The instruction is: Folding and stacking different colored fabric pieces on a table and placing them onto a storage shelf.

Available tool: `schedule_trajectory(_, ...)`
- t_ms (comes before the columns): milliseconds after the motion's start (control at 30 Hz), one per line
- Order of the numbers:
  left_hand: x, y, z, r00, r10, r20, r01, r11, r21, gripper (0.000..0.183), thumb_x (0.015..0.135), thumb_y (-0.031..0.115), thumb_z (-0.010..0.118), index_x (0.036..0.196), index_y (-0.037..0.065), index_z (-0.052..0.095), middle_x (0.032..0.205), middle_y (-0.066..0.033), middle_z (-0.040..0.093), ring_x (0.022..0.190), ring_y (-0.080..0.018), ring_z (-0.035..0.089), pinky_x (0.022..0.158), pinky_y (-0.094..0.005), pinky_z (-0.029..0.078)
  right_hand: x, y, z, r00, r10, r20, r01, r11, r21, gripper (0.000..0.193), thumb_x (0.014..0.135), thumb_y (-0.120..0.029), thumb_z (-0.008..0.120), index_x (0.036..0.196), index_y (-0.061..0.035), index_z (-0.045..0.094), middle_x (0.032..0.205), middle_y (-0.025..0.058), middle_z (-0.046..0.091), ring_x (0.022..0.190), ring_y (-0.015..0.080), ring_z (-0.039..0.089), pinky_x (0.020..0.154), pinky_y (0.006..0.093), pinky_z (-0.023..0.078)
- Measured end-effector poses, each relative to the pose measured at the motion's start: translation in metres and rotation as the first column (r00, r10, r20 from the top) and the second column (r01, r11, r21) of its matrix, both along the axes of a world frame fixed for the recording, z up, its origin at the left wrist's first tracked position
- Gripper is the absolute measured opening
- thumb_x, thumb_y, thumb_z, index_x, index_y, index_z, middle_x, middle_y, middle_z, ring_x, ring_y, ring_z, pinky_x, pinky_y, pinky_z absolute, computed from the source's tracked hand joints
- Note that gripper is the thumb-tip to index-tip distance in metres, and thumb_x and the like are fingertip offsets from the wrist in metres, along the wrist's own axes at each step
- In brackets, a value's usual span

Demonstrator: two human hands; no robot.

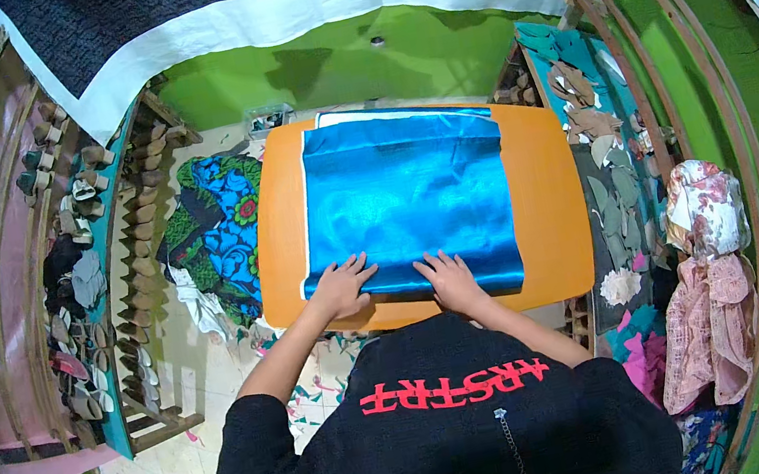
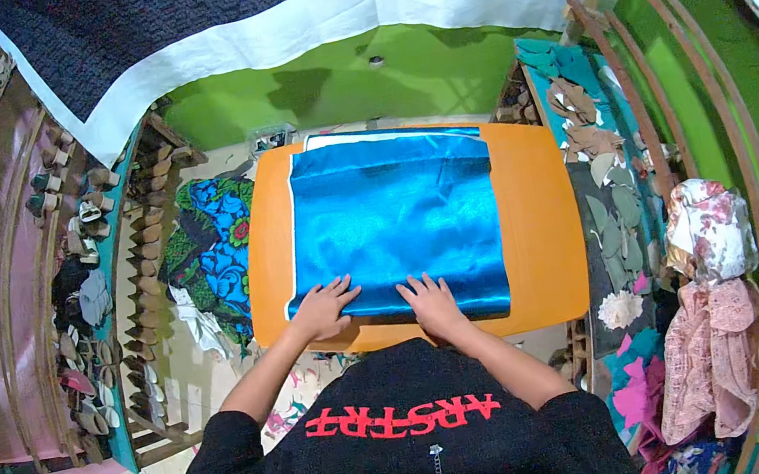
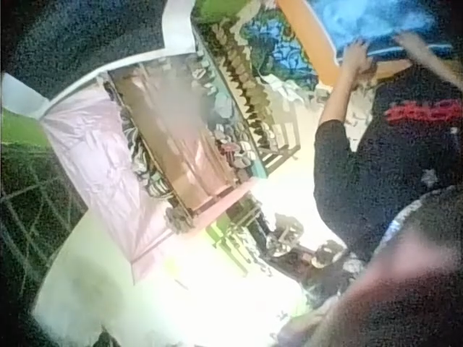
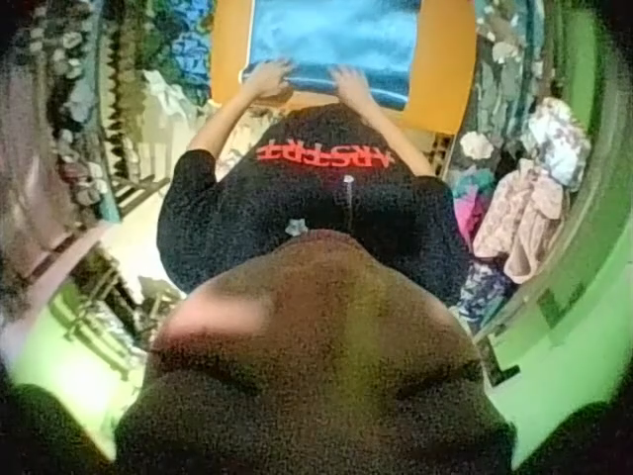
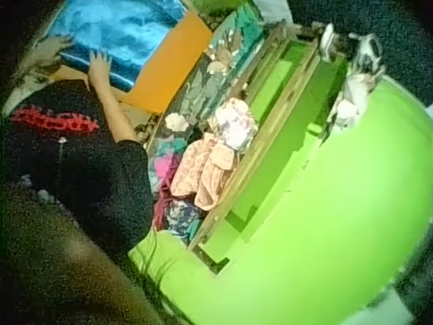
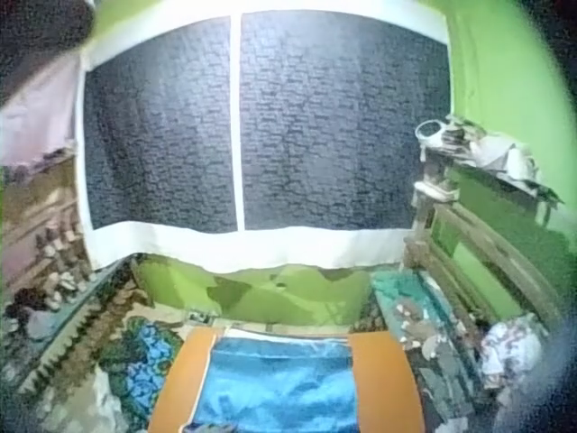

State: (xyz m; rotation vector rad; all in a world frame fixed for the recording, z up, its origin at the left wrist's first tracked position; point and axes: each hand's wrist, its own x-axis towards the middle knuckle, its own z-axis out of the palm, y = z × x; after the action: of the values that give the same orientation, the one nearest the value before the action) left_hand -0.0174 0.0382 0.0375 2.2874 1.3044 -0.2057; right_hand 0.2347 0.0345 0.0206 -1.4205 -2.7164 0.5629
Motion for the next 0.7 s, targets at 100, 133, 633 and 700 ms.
schedule_trajectory(100,-0.002,0.011,0.013,0.999,0.039,0.034,-0.031,0.974,-0.224,0.058,0.069,0.030,0.053,0.124,0.018,0.040,0.131,-0.0163,0.032,0.120,-0.0306,0.032,0.095,-0.0447,0.029,0.003,0.010,0.003,0.995,0.017,-0.094,-0.018,1.000,0.000,0.042,0.071,-0.008,0.051,0.113,-0.0106,0.050,0.110,0.0150,0.052,0.096,0.0348,0.052,0.080,0.0457,0.043)
schedule_trajectory(133,-0.006,0.015,0.013,0.993,0.080,0.083,-0.046,0.932,-0.358,0.062,0.067,0.043,0.053,0.122,0.016,0.044,0.128,-0.0161,0.037,0.117,-0.0309,0.036,0.096,-0.0392,0.028,0.001,0.018,0.024,0.999,0.053,0.007,-0.050,0.975,-0.216,0.041,0.071,-0.009,0.051,0.112,-0.0105,0.050,0.106,0.0151,0.054,0.093,0.0335,0.054,0.079,0.0441,0.044)
schedule_trajectory(633,0.012,0.083,-0.006,0.971,-0.226,0.077,0.238,0.945,-0.225,0.044,0.076,0.041,0.052,0.118,0.034,0.046,0.138,0.0003,0.021,0.129,-0.0279,0.006,0.095,-0.0623,0.002,0.033,0.069,0.137,0.952,0.279,-0.127,-0.261,0.518,-0.814,0.032,0.071,-0.024,0.063,0.092,-0.0019,0.057,0.078,0.0104,0.061,0.072,0.0180,0.055,0.067,0.0308,0.041)
schedule_trajectory(700,0.010,0.088,-0.019,0.975,-0.139,0.174,0.191,0.925,-0.329,0.041,0.077,0.038,0.052,0.118,0.034,0.047,0.138,0.0009,0.021,0.130,-0.0273,0.004,0.094,-0.0637,0.001,0.032,0.081,0.127,0.976,0.212,-0.054,-0.185,0.666,-0.723,0.037,0.069,-0.025,0.065,0.096,-0.0016,0.056,0.084,0.0131,0.061,0.080,0.0217,0.057,0.071,0.0317,0.042)
